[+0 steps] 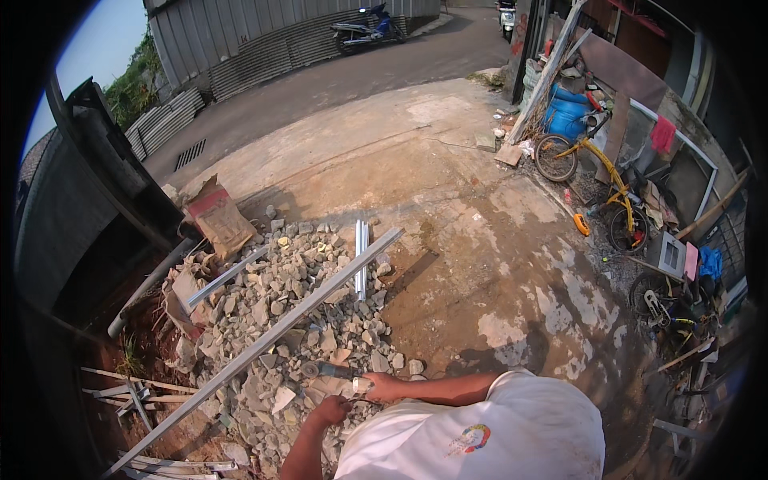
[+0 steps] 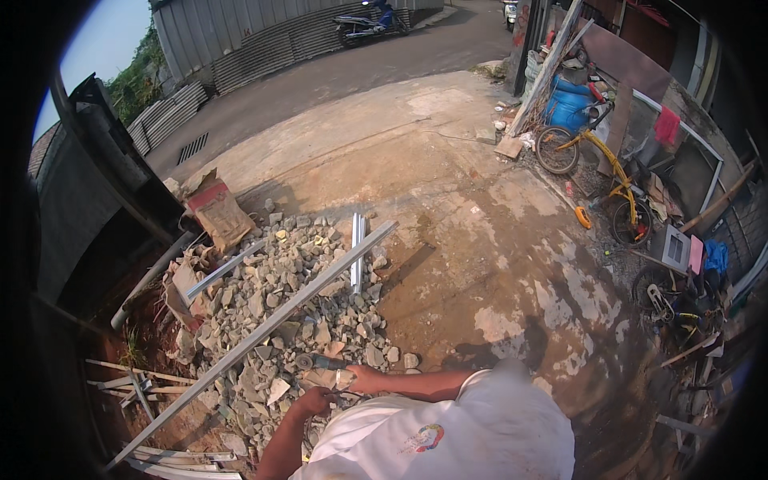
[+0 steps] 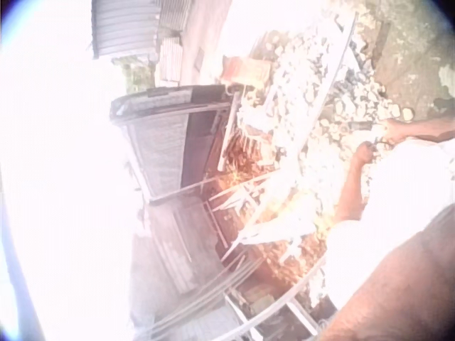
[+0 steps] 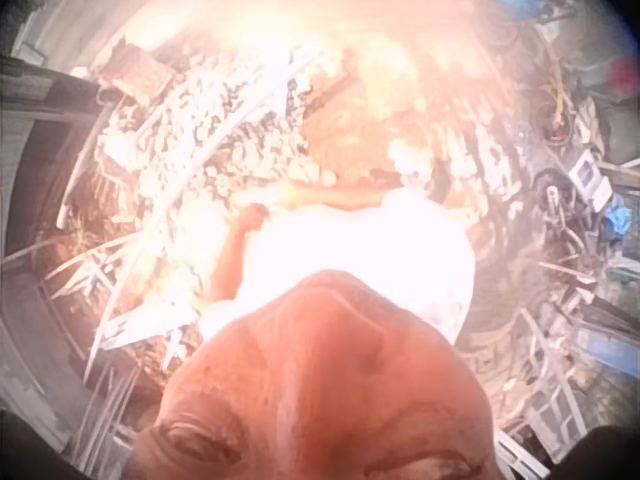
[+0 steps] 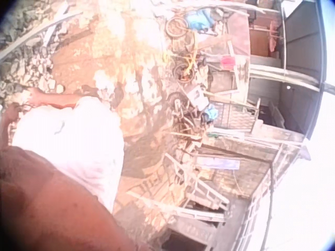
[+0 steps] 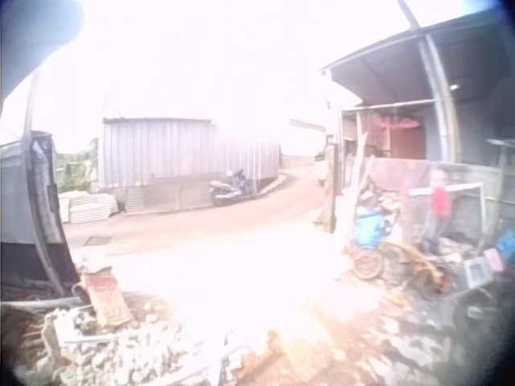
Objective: The person walks through a cluttered construction area, picks up a long metal bar, and uses an angle grinder to cut it. The person then sets the grinder down and walks back toward the starting area.
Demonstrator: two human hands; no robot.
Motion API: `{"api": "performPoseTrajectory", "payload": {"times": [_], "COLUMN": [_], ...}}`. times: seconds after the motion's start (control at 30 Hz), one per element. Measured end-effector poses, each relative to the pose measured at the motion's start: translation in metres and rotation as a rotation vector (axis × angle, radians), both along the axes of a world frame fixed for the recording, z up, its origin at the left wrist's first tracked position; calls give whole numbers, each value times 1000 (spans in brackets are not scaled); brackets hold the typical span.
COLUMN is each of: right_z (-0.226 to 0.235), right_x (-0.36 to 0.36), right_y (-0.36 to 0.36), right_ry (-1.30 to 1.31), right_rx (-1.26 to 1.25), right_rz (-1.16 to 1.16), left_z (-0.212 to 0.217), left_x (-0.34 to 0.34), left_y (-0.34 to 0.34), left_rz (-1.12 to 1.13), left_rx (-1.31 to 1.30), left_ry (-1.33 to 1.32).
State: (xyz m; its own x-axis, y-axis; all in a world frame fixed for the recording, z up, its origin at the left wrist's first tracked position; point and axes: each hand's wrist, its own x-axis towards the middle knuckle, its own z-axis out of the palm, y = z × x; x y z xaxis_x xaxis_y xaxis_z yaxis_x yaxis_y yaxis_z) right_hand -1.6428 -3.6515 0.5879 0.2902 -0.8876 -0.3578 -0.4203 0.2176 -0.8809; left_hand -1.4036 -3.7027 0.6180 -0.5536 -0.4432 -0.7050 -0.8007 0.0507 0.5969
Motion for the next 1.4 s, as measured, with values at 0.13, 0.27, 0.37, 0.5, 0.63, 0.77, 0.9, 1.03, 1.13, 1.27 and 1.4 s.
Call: {"api": "performPoseTrajectory", "payload": {"times": [0.13,0.27,0.37,0.5,0.63,0.77,0.9,1.03,1.13,1.27,1.4], "right_z": [-9,-41,-34,-35,-54,-58,-8,14,45,13,7], "right_x": [-4,-9,-4,0,4,18,31,33,31,19,6], "right_y": [-1,-7,-10,-22,-33,-21,-35,-46,-44,-45,-31], "right_ry": [-139,-392,-512,-607,-584,-665,-826,-838,-626,-428,-117], "right_rx": [137,303,296,384,719,600,444,470,275,334,100], "right_rz": [-51,-109,-240,-191,-29,2,-88,15,-1,-29,46], "left_z": [16,42,50,38,13,9,-5,21,35,58,38], "left_x": [0,10,30,60,62,61,82,73,69,71,96], "left_y": [-6,-3,18,26,26,41,52,46,42,45,63], "left_rz": [398,915,704,173,-354,-268,-36,149,41,-159,-101], "left_rx": [147,201,375,205,-54,-369,-659,-761,-643,-326,-108], "left_ry": [-11,426,625,436,-205,-556,-616,-549,-478,-342,24]}}
